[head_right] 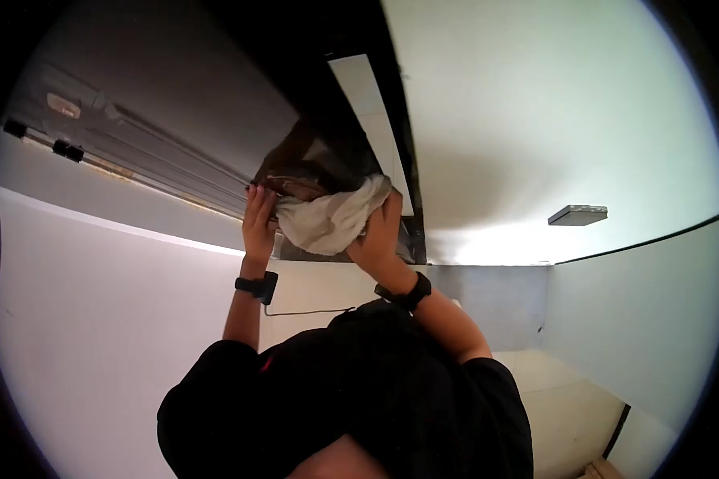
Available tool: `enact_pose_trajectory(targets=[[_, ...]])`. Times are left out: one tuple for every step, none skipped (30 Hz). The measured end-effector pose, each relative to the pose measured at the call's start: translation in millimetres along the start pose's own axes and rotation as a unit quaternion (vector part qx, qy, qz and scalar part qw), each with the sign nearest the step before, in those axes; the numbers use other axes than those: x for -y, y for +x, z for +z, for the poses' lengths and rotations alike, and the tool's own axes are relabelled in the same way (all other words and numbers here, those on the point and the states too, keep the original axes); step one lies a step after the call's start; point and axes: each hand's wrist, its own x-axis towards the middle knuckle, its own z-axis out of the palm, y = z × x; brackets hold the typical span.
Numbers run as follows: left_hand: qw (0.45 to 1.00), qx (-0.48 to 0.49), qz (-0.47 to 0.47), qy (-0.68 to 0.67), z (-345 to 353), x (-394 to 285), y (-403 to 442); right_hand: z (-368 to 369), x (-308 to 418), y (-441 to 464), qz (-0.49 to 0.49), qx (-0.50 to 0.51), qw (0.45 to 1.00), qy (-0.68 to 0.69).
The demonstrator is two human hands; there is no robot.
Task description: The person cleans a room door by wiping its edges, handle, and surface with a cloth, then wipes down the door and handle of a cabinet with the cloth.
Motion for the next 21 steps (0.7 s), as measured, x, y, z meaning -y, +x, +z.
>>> enact_pose_trajectory(targets=[[0.999,0.027,-0.03,-0.009,1,-4,4,0,2,0,0.0,-0.001,1.0,-0.002],[0.999,0.016,-0.037,-0.008,8,-12,0,-1,3,2,0.002,0.004,1.0,0.022],[0.992,-0.066,-0.101,-0.043,12,-22,-4,-4,7,6,0.004,0.005,0.999,0.045],[0.974,-0.139,-0.161,-0.082,12,-29,-13,-3,11,-2,0.003,0.005,0.999,0.043],[0.973,-0.153,-0.147,-0.086,14,-30,-10,-1,4,3,-0.019,0.01,0.999,0.038],[0.978,-0.152,-0.135,-0.044,2,-44,-20,-7,5,1,-0.023,0.02,0.999,0.034],[0.981,-0.149,-0.128,0.005,-6,-55,-25,-11,6,0,-0.02,0.019,0.999,0.04],[0.981,-0.147,-0.128,0.007,-9,-62,-25,-13,9,-3,-0.039,0.014,0.997,0.058],[0.933,-0.172,-0.273,-0.157,-15,-72,-21,-13,11,-7,-0.059,0.011,0.995,0.08],[0.837,-0.193,-0.405,-0.313,-17,-82,-21,-11,8,-16,-0.074,0.001,0.993,0.091],[0.837,-0.193,-0.406,-0.311,-18,-78,-27,-11,13,-23,-0.073,0.002,0.993,0.093],[0.899,-0.169,-0.362,-0.177,-21,-77,-32,-14,14,-27,-0.09,0.031,0.987,0.127],[0.941,-0.135,-0.308,-0.035,-23,-81,-35,-18,12,-28,-0.104,0.055,0.98,0.163],[0.941,-0.115,-0.319,-0.018,-21,-83,-41,-22,11,-30,-0.084,0.032,0.979,0.182],[0.94,-0.115,-0.32,-0.011,-17,-76,-57,-24,10,-30,-0.082,0.033,0.978,0.188],[0.896,-0.159,-0.396,-0.119,-14,-58,-87,-26,12,-30,-0.122,0.044,0.969,0.21],[0.831,-0.205,-0.461,-0.234,-6,-38,-115,-26,13,-28,-0.167,0.056,0.959,0.223],[0.747,-0.183,-0.518,-0.375,-5,-28,-139,-33,14,-19,-0.204,0.079,0.949,0.228],[0.671,-0.196,-0.543,-0.465,2,-43,-147,-39,12,-19,-0.202,0.081,0.947,0.236],[0.614,-0.215,-0.551,-0.523,9,-53,-152,-39,11,-17,-0.217,0.102,0.938,0.252],[0.587,-0.237,-0.546,-0.548,15,-66,-156,-39,11,-15,-0.234,0.123,0.926,0.268]])
